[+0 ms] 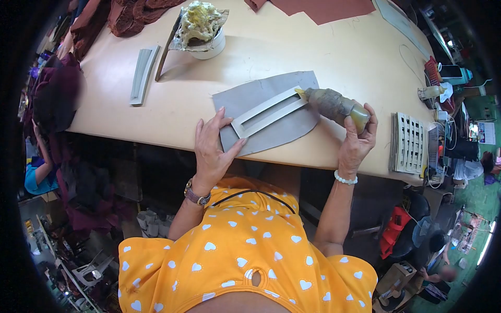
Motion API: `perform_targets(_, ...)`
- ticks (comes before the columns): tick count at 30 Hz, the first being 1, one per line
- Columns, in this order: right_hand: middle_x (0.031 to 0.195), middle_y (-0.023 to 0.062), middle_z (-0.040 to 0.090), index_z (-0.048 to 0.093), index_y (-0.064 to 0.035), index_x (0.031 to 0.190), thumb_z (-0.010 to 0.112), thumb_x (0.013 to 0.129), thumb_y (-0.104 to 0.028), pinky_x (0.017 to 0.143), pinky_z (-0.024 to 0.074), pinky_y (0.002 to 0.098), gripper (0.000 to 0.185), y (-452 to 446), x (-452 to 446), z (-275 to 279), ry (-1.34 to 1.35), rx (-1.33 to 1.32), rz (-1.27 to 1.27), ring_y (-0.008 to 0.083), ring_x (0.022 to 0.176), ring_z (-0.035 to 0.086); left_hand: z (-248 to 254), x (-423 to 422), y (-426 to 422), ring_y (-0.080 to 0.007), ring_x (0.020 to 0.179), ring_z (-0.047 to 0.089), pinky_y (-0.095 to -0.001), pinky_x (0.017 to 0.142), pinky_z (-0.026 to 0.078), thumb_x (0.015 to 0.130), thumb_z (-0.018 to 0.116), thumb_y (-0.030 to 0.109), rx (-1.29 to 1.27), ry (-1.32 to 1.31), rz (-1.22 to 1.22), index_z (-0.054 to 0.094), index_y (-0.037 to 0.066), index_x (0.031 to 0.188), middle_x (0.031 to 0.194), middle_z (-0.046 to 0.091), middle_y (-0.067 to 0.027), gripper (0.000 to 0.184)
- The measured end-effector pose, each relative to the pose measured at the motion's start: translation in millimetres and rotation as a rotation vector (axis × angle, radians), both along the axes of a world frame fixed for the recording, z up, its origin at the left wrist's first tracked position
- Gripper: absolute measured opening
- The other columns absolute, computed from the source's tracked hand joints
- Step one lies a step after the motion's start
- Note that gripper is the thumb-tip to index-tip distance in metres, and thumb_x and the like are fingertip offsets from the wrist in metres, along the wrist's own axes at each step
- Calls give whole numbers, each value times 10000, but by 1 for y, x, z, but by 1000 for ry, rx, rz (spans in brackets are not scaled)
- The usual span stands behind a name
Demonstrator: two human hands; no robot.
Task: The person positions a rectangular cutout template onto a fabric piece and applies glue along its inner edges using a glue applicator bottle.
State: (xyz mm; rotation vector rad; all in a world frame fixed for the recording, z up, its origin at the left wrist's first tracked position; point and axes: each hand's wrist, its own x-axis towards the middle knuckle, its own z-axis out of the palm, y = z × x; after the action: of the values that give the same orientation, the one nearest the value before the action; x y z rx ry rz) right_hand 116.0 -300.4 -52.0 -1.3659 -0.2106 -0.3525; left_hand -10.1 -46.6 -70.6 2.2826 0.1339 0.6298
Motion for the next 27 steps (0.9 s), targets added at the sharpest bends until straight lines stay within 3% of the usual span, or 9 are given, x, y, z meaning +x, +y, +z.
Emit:
perform_targets(5,1106,90,563,466,-25,1236,641,793,27,907,445,290,479,10,-16,-2,43,-61,7,170,1026,547,-1,0,0,-245,1019,544,-516,998,267,691,739,171,-16,5,2,406,45,1314,1048,599,-82,717)
perform_targets(19,1119,113,582,477,-17,1199,726,720,9,932,421,307,540,56,-78,-7,35,-47,123,191,1045,550,-3,1,-1,-241,987,551,-497,992,279,676,746,168,-10,-11,10,341,37,1354,1004,609,-74,800)
perform_targets(22,1120,116,581,479,-19,1196,736,717,-8,932,420,305,543,64,-84,-7,22,-21,164,188,1039,549,-1,1,-1,-252,1041,551,-499,1013,263,659,764,163,-18,-2,22,356,45,1337,1050,603,-52,800)
perform_targets(25,1112,113,584,482,-19,1195,698,738,12,905,430,285,507,64,-84,-3,38,-45,189,173,1011,554,-3,1,-1,-259,1067,536,-505,1013,260,663,761,166,-26,8,16,341,39,1344,1057,601,-49,810)
perform_targets(27,1109,112,585,481,-19,1197,660,756,13,878,436,265,477,58,-79,1,192,90,227,157,995,555,-2,1,-1,-254,1013,545,-504,1003,268,663,758,168,8,-8,14,314,26,1360,1012,608,-67,838)
